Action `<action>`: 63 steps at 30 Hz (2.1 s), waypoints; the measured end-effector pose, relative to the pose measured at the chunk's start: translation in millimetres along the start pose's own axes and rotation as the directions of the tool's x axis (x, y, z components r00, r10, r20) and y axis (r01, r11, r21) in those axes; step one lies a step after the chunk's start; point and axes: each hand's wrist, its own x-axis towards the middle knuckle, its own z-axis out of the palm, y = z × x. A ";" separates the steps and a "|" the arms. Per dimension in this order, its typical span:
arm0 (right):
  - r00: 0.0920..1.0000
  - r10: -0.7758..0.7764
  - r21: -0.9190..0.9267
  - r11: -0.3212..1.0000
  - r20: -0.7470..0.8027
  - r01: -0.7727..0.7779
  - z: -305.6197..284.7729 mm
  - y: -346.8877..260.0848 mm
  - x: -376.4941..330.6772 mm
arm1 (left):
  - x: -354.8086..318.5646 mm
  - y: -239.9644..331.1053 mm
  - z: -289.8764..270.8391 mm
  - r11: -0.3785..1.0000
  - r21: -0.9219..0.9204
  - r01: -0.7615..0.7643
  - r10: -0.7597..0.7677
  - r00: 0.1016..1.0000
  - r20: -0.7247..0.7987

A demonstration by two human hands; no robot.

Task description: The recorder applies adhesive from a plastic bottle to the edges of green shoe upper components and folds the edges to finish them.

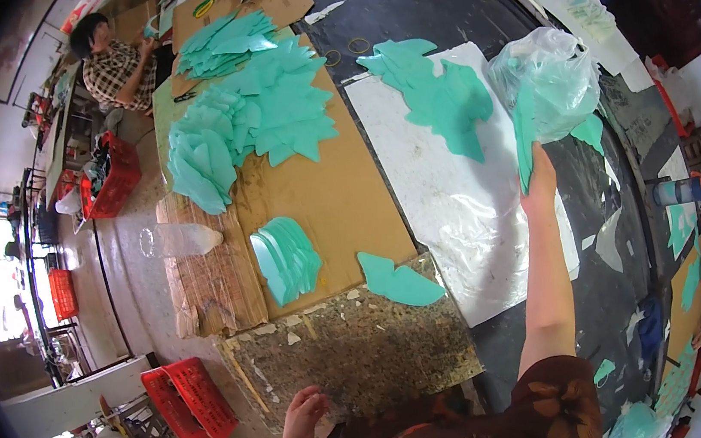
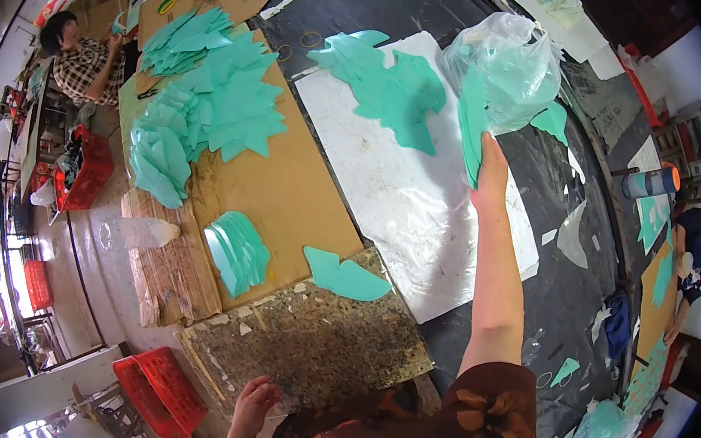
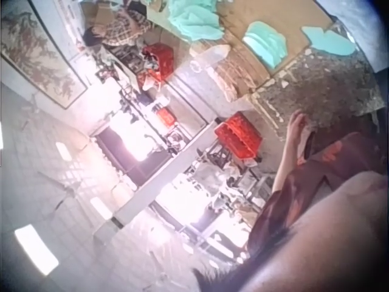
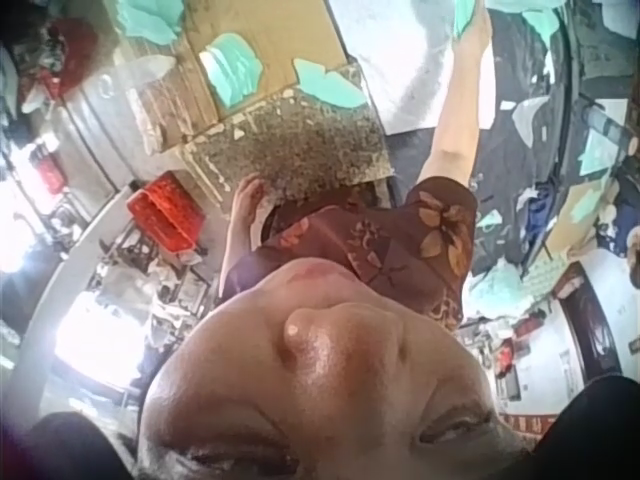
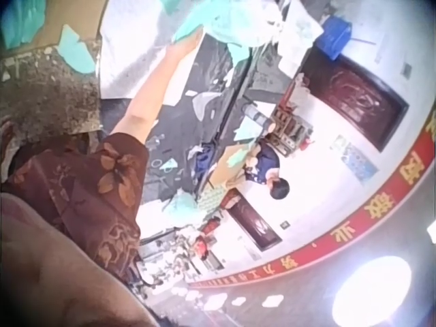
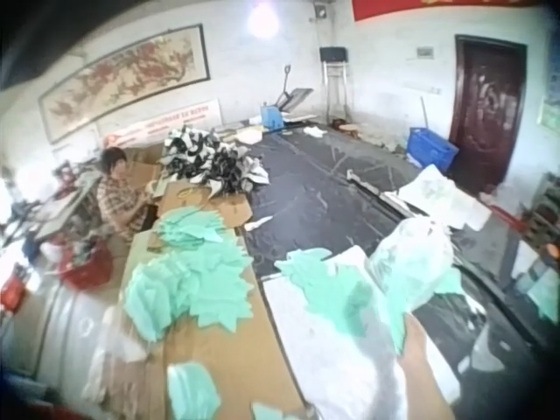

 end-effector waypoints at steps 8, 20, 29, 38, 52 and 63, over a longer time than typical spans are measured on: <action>0.878 -0.413 -0.841 0.361 0.243 0.403 -27.9 7.7 17.5 | 3.9 -3.1 -3.6 0.999 0.046 0.004 -0.002 0.999 -0.042; 0.823 -0.453 -0.916 0.035 0.342 0.400 -29.3 15.0 53.2 | 6.5 -8.5 -9.0 0.994 0.113 -0.001 0.005 0.999 -0.042; 0.440 -0.645 -0.734 -0.294 0.625 0.612 2.1 -1.6 20.8 | 11.3 -15.2 -11.0 0.991 0.131 -0.002 0.005 1.000 -0.025; 0.816 -0.302 -0.751 0.326 0.493 0.574 48.9 63.5 35.9 | 11.3 -17.6 -16.4 0.985 0.172 -0.029 0.032 0.999 -0.016; 0.807 -0.441 -0.884 0.058 0.394 0.464 67.3 52.9 65.8 | -0.9 -20.5 -23.3 0.990 0.140 0.015 0.006 0.990 -0.144; 0.912 -0.329 -0.936 0.166 0.245 0.311 100.5 45.1 76.6 | -0.6 -29.3 -38.8 0.986 0.168 -0.004 0.031 0.988 -0.154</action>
